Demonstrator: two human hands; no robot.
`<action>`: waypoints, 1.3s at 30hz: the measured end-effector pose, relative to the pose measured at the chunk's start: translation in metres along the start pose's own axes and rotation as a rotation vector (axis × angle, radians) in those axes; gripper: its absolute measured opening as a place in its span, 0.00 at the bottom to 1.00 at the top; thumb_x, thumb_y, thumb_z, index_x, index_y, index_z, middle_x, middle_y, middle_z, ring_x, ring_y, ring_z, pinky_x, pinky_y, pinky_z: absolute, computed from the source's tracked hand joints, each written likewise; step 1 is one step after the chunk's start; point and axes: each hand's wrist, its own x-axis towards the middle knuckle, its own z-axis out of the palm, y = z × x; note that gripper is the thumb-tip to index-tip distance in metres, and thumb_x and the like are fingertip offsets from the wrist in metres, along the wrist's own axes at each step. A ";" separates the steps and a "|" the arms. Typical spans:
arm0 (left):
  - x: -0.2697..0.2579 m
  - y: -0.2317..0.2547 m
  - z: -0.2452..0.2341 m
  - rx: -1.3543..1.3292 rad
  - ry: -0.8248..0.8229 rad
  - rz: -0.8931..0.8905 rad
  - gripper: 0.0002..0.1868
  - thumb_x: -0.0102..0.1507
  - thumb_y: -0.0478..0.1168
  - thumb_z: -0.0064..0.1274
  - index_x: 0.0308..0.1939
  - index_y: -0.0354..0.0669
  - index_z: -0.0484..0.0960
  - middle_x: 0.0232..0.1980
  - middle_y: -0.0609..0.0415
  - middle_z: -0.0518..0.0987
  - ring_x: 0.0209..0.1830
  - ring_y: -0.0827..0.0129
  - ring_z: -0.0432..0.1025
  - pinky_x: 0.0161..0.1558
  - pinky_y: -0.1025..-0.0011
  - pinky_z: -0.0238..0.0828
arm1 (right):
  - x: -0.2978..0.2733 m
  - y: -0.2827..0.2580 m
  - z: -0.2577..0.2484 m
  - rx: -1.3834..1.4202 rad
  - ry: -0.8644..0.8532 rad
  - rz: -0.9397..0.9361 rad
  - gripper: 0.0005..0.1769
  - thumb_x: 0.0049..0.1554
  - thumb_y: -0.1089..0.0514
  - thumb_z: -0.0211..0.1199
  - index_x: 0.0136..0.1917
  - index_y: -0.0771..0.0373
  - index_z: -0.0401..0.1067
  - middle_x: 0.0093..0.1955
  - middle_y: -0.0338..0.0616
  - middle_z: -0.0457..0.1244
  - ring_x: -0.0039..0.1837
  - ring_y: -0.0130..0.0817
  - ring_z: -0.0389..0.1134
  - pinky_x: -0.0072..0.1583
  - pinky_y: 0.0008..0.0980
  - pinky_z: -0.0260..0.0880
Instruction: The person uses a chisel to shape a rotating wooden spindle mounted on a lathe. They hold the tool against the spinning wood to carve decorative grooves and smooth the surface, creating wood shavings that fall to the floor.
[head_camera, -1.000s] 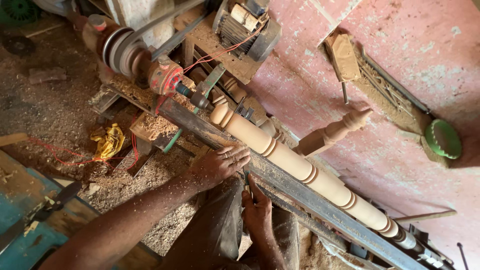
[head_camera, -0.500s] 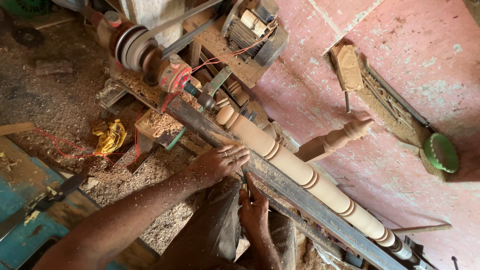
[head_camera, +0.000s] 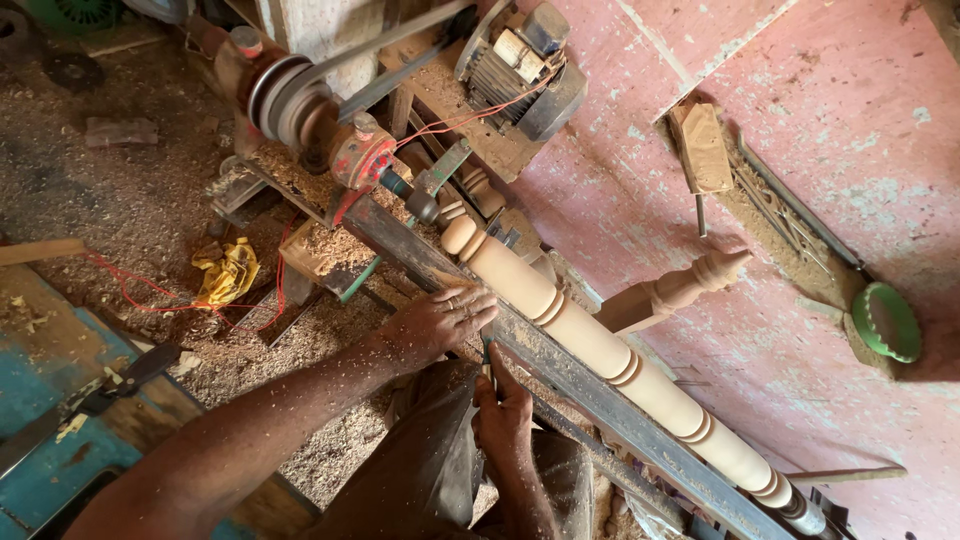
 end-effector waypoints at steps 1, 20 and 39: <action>-0.001 -0.001 0.000 0.028 -0.011 -0.002 0.30 0.64 0.33 0.44 0.72 0.35 0.66 0.75 0.45 0.68 0.78 0.56 0.59 0.78 0.59 0.51 | 0.000 -0.001 0.001 -0.002 -0.003 0.003 0.30 0.64 0.57 0.55 0.79 0.48 0.61 0.29 0.34 0.57 0.25 0.20 0.52 0.29 0.26 0.58; -0.005 -0.003 -0.003 -0.061 0.005 -0.046 0.32 0.63 0.34 0.47 0.72 0.31 0.64 0.75 0.40 0.67 0.79 0.53 0.57 0.78 0.56 0.47 | 0.002 -0.004 0.014 0.012 -0.008 -0.115 0.30 0.64 0.57 0.55 0.79 0.50 0.61 0.26 0.30 0.57 0.24 0.19 0.52 0.28 0.26 0.57; -0.010 -0.006 0.007 0.000 0.114 -0.076 0.26 0.68 0.39 0.46 0.69 0.30 0.69 0.71 0.40 0.71 0.75 0.51 0.63 0.74 0.55 0.56 | 0.005 -0.003 0.031 0.028 0.001 -0.105 0.30 0.64 0.60 0.54 0.79 0.52 0.60 0.25 0.32 0.59 0.23 0.20 0.53 0.26 0.26 0.57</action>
